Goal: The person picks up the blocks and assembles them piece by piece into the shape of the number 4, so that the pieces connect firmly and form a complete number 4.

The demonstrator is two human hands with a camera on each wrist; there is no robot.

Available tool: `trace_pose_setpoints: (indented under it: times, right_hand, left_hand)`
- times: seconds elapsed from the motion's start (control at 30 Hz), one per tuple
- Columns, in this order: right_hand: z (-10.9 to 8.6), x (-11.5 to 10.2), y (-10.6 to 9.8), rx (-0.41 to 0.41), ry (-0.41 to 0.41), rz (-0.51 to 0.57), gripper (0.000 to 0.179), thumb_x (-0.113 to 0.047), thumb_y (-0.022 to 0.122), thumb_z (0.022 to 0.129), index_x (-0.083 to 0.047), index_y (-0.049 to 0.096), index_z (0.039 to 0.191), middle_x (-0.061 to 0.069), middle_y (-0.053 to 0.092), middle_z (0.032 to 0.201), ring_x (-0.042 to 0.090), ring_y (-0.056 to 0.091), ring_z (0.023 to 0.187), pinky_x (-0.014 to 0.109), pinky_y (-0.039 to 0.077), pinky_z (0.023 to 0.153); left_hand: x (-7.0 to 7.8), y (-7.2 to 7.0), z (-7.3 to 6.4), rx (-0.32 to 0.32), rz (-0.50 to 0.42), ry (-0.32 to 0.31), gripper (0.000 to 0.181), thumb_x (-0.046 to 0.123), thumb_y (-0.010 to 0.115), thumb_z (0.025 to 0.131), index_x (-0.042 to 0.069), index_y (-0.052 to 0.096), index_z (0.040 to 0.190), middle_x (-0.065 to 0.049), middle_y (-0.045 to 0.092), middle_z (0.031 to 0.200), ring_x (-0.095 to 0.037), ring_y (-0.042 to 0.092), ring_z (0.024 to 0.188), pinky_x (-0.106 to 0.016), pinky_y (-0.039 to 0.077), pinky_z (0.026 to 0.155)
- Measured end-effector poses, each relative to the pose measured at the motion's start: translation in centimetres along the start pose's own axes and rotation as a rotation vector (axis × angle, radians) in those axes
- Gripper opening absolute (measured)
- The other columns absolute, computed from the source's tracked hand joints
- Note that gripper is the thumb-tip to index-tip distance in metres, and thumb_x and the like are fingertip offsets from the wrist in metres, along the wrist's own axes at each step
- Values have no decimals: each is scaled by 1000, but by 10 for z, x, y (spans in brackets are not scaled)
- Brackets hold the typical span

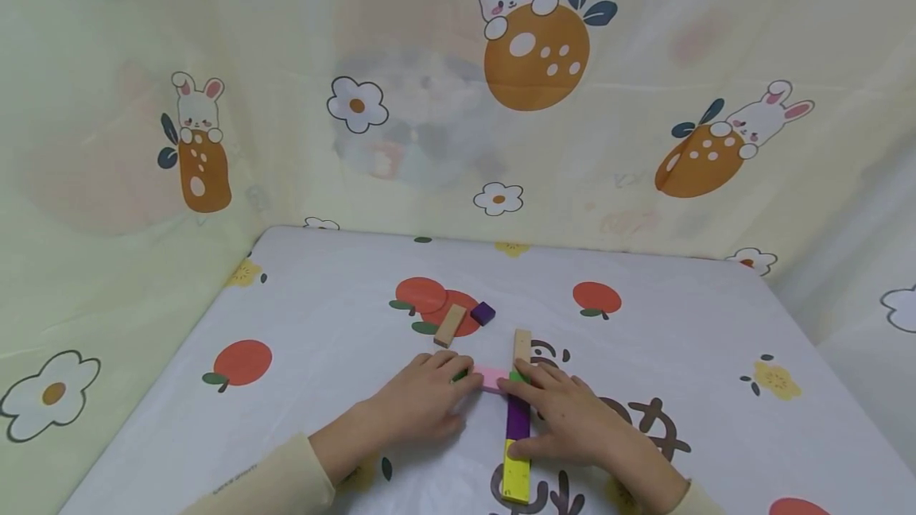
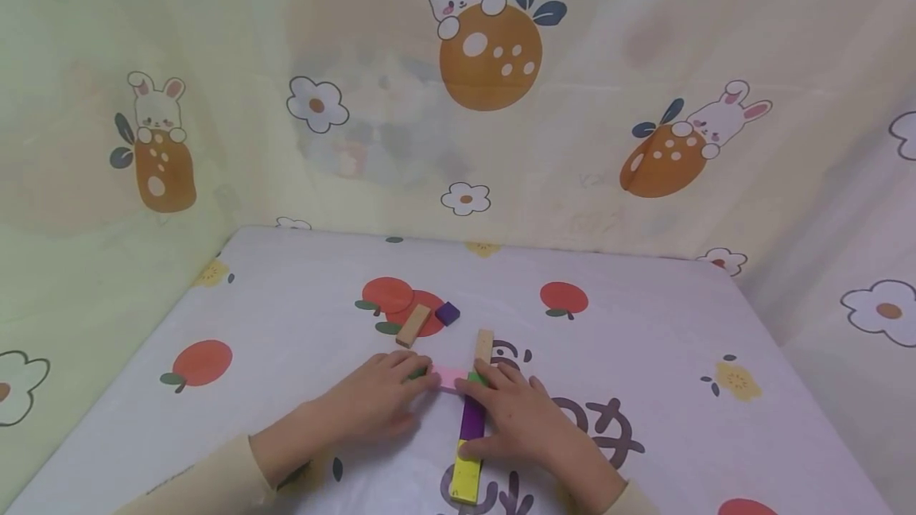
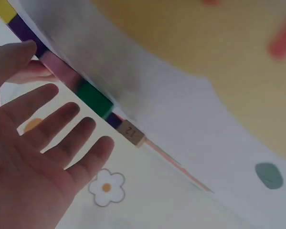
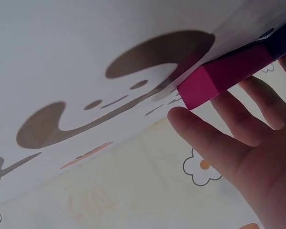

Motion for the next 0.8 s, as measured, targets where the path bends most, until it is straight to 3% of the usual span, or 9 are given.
trace_pose_setpoints:
  times: [0.23,0.57,0.8]
  right_hand:
    - [-1,-2,-1,-3,-5,-3,83,-66,79,79,-28,56,149,7,38,166,41,35,151,79,31,108]
    - [1,-3,-5,-6,16,-36,84,-67,81,76,-31,57,148,7,40,165,41,34,151,80,28,110]
    - [3,-6,-10,23,-23,-83,80,-64,83,76,-27,61,143,10,48,158,42,36,149,80,28,109]
  left_hand:
    - [5,1,-3,-35,17,-4,57,46,69,96,23,56,147,3,57,149,-21,52,138,-42,47,111]
    - [6,-2,-4,-53,-29,-14,57,46,70,96,24,58,147,3,57,149,-21,51,138,-42,52,106]
    - [7,2,-5,-53,-56,-28,58,44,71,94,23,58,147,2,57,150,-22,50,138,-42,52,105]
Point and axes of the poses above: each hand's wrist, its own z-axis towards the middle knuckle, its own y-axis out of the palm, x = y × z, the point moved 3 cm from there along z, towards the middle knuckle
